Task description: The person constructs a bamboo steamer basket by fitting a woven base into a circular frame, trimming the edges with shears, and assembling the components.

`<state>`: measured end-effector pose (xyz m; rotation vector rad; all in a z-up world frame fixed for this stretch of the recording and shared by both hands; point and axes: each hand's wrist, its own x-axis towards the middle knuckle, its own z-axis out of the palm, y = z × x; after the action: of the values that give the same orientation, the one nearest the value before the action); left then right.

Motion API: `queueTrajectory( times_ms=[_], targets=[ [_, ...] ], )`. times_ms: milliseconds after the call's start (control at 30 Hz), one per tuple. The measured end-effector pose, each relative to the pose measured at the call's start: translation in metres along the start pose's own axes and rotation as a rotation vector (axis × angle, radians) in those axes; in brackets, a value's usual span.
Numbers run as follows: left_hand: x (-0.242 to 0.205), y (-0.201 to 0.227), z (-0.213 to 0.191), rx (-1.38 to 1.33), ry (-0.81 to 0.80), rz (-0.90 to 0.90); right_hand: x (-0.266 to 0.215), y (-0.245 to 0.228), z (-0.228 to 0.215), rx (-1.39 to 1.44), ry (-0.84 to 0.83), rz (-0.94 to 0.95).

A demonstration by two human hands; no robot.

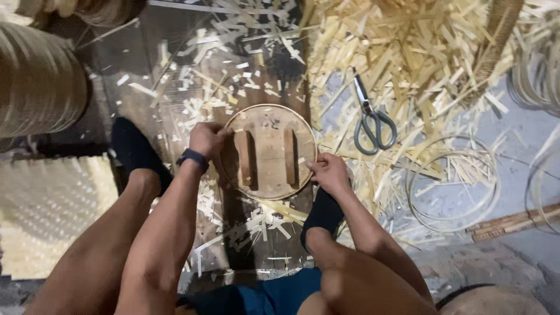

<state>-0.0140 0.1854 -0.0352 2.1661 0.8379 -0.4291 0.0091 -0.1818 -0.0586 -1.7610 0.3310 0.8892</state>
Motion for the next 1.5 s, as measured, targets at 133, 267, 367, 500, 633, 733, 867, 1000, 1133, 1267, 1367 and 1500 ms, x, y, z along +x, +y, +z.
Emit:
queueTrajectory(
  times_ms=[133,267,367,500,633,733,867,1000,1133,1267,1367,1500],
  targets=[
    [-0.005,-0.024,-0.004,-0.213,-0.03,-0.086,0.006,0.009,0.002,-0.016,0.047,-0.038],
    [-0.003,-0.028,0.007,-0.118,0.069,-0.232,0.006,0.014,0.004,0.019,0.066,-0.012],
    [0.0,-0.027,0.008,-0.086,0.078,-0.223,0.0,-0.003,0.001,0.053,0.045,0.037],
    [-0.023,-0.035,0.015,-0.484,0.132,-0.302,-0.018,-0.034,-0.011,0.321,-0.083,0.037],
    [-0.101,-0.056,0.027,-0.89,-0.21,-0.77,-0.037,-0.051,-0.019,0.217,-0.24,0.117],
    [-0.125,-0.054,0.054,-1.143,-0.155,-0.636,-0.038,-0.054,-0.007,0.006,-0.169,0.122],
    [-0.128,-0.057,0.082,-0.911,0.022,-0.564,-0.037,-0.036,0.011,0.021,-0.085,0.151],
    [-0.122,-0.047,0.079,-0.625,0.196,-0.532,-0.033,-0.034,0.016,-0.037,0.02,0.114],
    [-0.14,-0.03,0.076,-1.271,0.017,-0.567,-0.025,-0.036,0.004,0.127,-0.117,0.034],
    [-0.168,-0.014,0.105,-1.524,-0.108,-0.669,-0.021,-0.026,0.0,0.115,-0.048,-0.006],
    [-0.164,-0.006,0.122,-1.494,-0.037,-0.653,-0.015,-0.023,0.008,0.077,0.078,-0.023],
    [-0.163,-0.002,0.124,-1.421,0.01,-0.662,-0.011,-0.026,0.015,-0.038,0.126,0.057]
  ],
)
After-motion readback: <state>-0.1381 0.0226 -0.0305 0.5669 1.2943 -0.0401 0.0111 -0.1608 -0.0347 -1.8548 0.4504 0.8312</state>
